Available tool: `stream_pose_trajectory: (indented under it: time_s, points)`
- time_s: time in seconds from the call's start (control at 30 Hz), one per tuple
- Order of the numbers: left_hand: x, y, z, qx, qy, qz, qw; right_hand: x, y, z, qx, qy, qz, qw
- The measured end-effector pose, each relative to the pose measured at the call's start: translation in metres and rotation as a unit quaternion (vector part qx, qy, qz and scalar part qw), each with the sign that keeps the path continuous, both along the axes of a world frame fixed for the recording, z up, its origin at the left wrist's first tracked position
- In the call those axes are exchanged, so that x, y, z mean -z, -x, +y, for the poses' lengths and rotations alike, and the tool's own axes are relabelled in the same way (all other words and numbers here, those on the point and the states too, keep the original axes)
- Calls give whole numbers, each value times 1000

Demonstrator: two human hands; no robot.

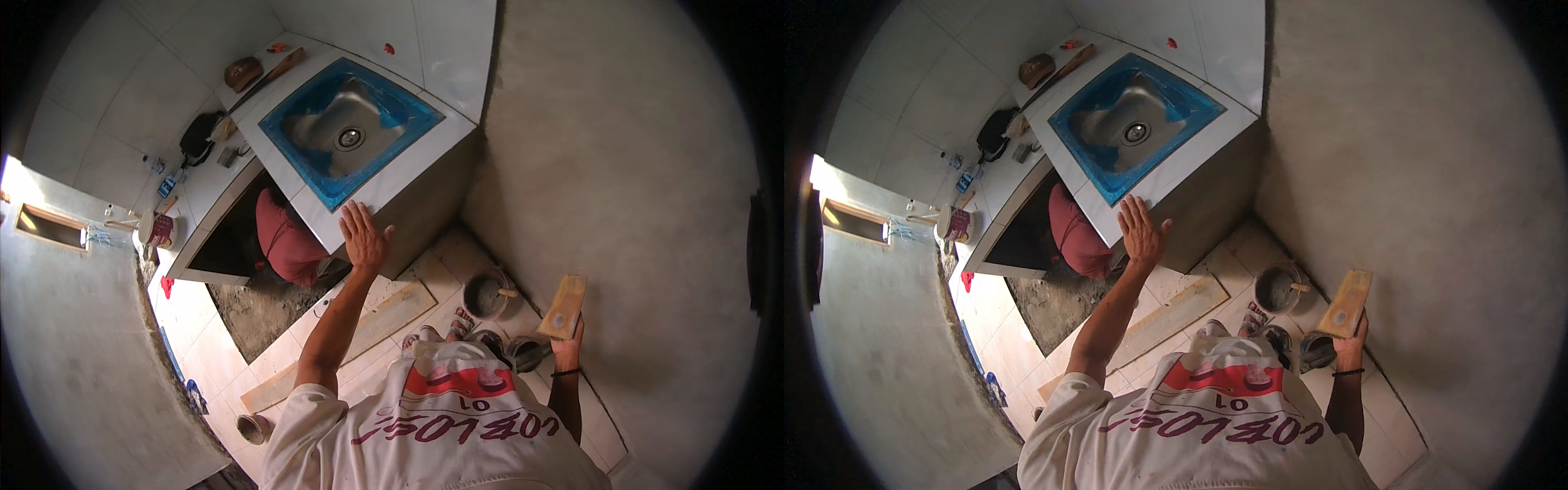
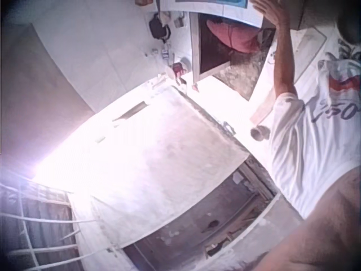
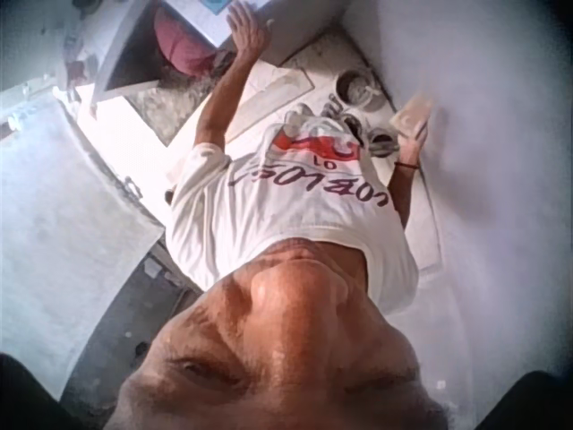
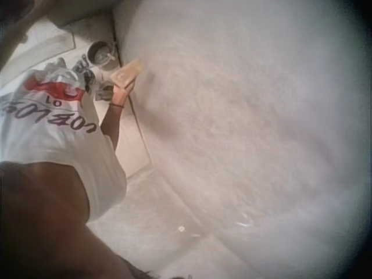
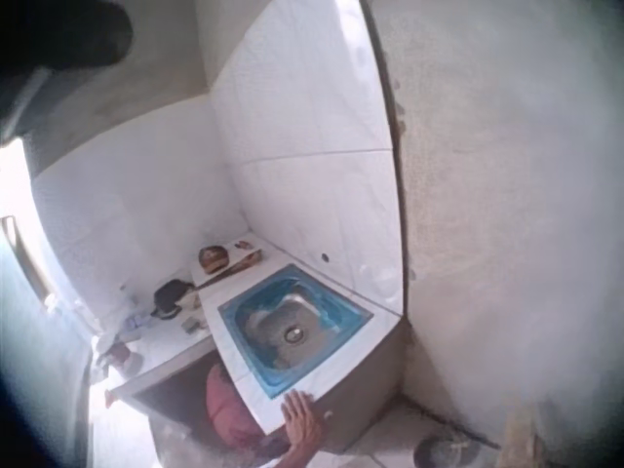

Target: The person applies plaster to a wall section using a wooden float tool and smooths the surface by hand near a newly installed kitchen sink.

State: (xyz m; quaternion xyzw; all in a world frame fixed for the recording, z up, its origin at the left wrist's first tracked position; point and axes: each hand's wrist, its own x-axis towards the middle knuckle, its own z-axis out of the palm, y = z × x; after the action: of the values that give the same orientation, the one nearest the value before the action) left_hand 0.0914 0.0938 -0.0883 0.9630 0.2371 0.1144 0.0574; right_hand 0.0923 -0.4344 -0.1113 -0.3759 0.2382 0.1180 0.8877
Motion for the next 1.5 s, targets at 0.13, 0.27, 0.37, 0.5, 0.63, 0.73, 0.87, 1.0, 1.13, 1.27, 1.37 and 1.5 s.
stream_pose_trajectory:
  time_s: [0.13, 0.27, 0.37, 0.5, 0.63, 0.73, 0.87, 1.0, 1.13, 1.27, 1.37, 1.5]
  points:
    - [-2, -54, -24, -12, -6, 29, 999, 10, -11, -15, -7, -14, -6, 1000]
    - [-1, -113, -49, 20, -12, 10, 1000, 14, -28, -27, -20, -6, -18, 1000]
    - [-2, -158, -66, 27, -3, 2, 1000, 4, -35, -27, -29, 3, -42, 999]
    - [-6, -219, -93, 43, 10, -6, 999, 5, -20, -53, -75, 407, -230, 881]
    - [-16, -272, -117, 64, 34, -5, 997, 20, -3, -85, -92, 445, -183, 872]
    - [-21, -301, -128, 80, 42, 25, 996, 9, 4, -94, -84, 326, -129, 933]
    - [-18, -306, -139, 191, 191, -10, 963, -10, -1, -85, 9, 146, 6, 989]
    - [-39, -224, -181, 301, 384, -88, 868, 4, -5, -86, -2, 143, 16, 990]
    - [-43, -124, -148, 201, 280, -206, 916, 33, -17, -95, -151, 345, -176, 910]
    - [-13, -31, -51, -37, 69, -258, 963, 40, -38, -92, -64, 240, -105, 963]
    - [-13, 19, -5, -144, -17, -110, 983, 38, -71, -91, -43, 68, 40, 996]
    - [-3, 16, -6, -119, -20, -51, 991, 45, -100, -80, -105, 83, 40, 990]
